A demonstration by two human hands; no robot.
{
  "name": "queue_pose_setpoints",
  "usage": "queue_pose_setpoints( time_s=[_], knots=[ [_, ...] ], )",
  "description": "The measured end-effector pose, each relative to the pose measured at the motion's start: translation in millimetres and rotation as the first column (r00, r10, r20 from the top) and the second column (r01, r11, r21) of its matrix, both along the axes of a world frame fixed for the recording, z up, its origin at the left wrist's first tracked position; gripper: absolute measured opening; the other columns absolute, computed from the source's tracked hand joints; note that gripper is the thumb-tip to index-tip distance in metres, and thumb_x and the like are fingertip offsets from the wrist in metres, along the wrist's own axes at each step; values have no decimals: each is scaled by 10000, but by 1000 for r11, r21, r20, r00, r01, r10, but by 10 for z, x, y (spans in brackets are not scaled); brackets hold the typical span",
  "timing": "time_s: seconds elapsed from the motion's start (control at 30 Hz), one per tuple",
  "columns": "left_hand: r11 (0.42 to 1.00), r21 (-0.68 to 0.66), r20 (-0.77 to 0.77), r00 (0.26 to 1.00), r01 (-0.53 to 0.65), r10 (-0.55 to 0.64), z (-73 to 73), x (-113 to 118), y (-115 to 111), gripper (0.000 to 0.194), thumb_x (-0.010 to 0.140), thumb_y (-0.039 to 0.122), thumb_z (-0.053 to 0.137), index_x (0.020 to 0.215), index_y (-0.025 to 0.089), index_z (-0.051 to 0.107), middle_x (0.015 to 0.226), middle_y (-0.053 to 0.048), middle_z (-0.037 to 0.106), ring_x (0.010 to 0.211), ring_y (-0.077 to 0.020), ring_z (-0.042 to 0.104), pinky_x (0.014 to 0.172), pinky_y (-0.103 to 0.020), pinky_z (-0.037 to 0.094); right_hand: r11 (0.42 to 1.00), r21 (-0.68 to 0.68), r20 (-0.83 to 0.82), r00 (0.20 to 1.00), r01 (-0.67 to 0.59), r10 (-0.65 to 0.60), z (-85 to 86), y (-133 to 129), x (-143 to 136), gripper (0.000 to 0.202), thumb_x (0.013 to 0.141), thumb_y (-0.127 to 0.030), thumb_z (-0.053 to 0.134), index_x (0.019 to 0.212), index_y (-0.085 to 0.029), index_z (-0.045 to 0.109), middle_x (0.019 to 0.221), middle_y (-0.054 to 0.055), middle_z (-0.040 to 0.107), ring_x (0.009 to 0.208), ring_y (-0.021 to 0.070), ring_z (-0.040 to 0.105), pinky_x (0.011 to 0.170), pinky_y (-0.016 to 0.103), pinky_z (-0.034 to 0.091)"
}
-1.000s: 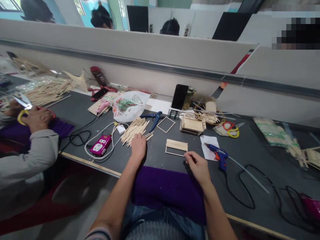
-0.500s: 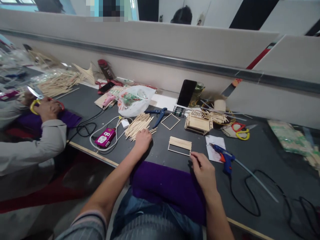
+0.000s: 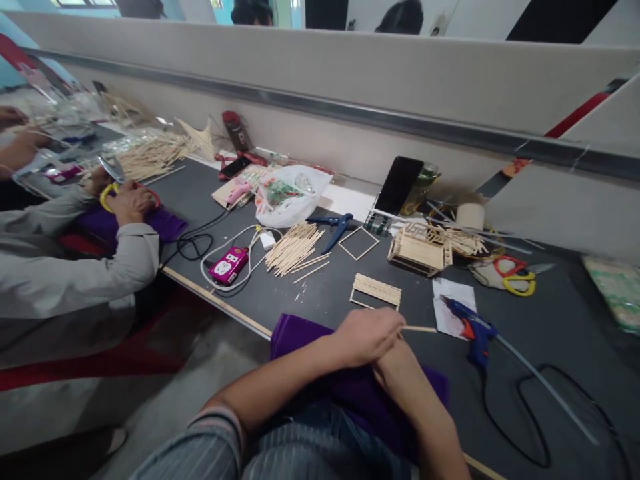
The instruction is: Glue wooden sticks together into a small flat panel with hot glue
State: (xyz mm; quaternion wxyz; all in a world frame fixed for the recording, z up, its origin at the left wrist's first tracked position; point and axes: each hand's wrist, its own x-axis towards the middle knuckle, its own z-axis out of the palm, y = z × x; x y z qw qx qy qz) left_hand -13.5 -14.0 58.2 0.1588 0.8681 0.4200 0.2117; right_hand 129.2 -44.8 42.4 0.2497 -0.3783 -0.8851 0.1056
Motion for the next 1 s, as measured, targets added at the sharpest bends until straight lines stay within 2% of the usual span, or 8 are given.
queue_pose_setpoints(
  time_s=[0.07, 0.17, 0.23, 0.3, 0.47, 0.6, 0.73, 1.0],
  knots=[
    [996, -34, -8, 996, -87, 87, -59, -71, 58, 231, 982, 239, 316, 1000, 191, 541, 923, -32, 645, 801, -138, 603, 672, -243, 446, 998, -3, -92, 994, -58, 57, 145, -123, 120, 361, 855, -117, 440, 1118, -221, 664, 1037, 97, 720, 952, 244, 665, 861, 399, 523],
    [991, 61, -26, 992, -123, 125, -168, -205, 78, 258, 983, 232, 318, 919, 179, 562, 854, -46, 619, 808, -159, 566, 702, -267, 429, 974, 5, -285, 934, 226, -215, 316, -203, 322, 253, 874, -144, 538, 1060, -263, 663, 832, 28, 718, 737, 175, 667, 715, 299, 527],
    [983, 157, -52, 993, -92, 101, -250, -225, 35, 262, 983, 245, 338, 905, 174, 577, 818, -49, 605, 791, -171, 539, 693, -290, 404, 930, 50, -270, 901, 365, -339, 318, -150, 390, 177, 880, -188, 559, 993, -247, 683, 870, 58, 703, 789, 197, 656, 746, 326, 510],
    [968, 239, -82, 992, -69, 91, -322, -195, -15, 265, 986, 249, 348, 908, 174, 590, 788, -46, 593, 771, -175, 518, 673, -305, 376, 909, 80, -177, 903, 410, -392, 229, -44, 402, 187, 902, -243, 535, 992, -218, 696, 1014, 111, 682, 867, 225, 639, 779, 359, 499],
    [949, 312, -115, 990, -43, 82, -387, -126, 9, 275, 989, 235, 353, 924, 179, 614, 798, -43, 614, 783, -174, 522, 690, -315, 382, 953, -64, -121, 946, 296, -302, -73, 154, 383, 227, 949, -256, 465, 931, -205, 685, 832, 57, 687, 799, 196, 608, 734, 319, 481],
    [938, 339, -111, 987, -74, 118, -420, -65, 50, 289, 983, 202, 346, 1092, 171, 611, 1106, -85, 659, 1069, -194, 554, 980, -382, 377, 912, -78, -79, 910, 402, -408, -219, 263, 413, 252, 947, -285, 456, 904, -207, 693, 817, 63, 664, 801, 206, 584, 726, 327, 452],
    [952, 304, -207, 973, -33, 100, -529, 36, -11, 463, 977, 335, 365, 1357, 84, 450, 1437, -149, 469, 1385, -262, 341, 1149, -432, 217, 875, -39, -56, 873, 483, -485, -366, 422, 418, 279, 943, -291, 445, 895, -188, 700, 792, 75, 638, 787, 216, 561, 717, 335, 439],
    [989, 148, -297, 953, -20, 64, -601, 37, -37, 698, 941, 537, 348, 1454, 64, 317, 1549, -177, 267, 1456, -307, 173, 1172, -479, 147, 873, -3, -1, 873, 487, -487, -517, 541, 365, 306, 952, -282, 419, 909, -188, 707, 808, 86, 636, 797, 222, 535, 711, 334, 421]
  ],
)
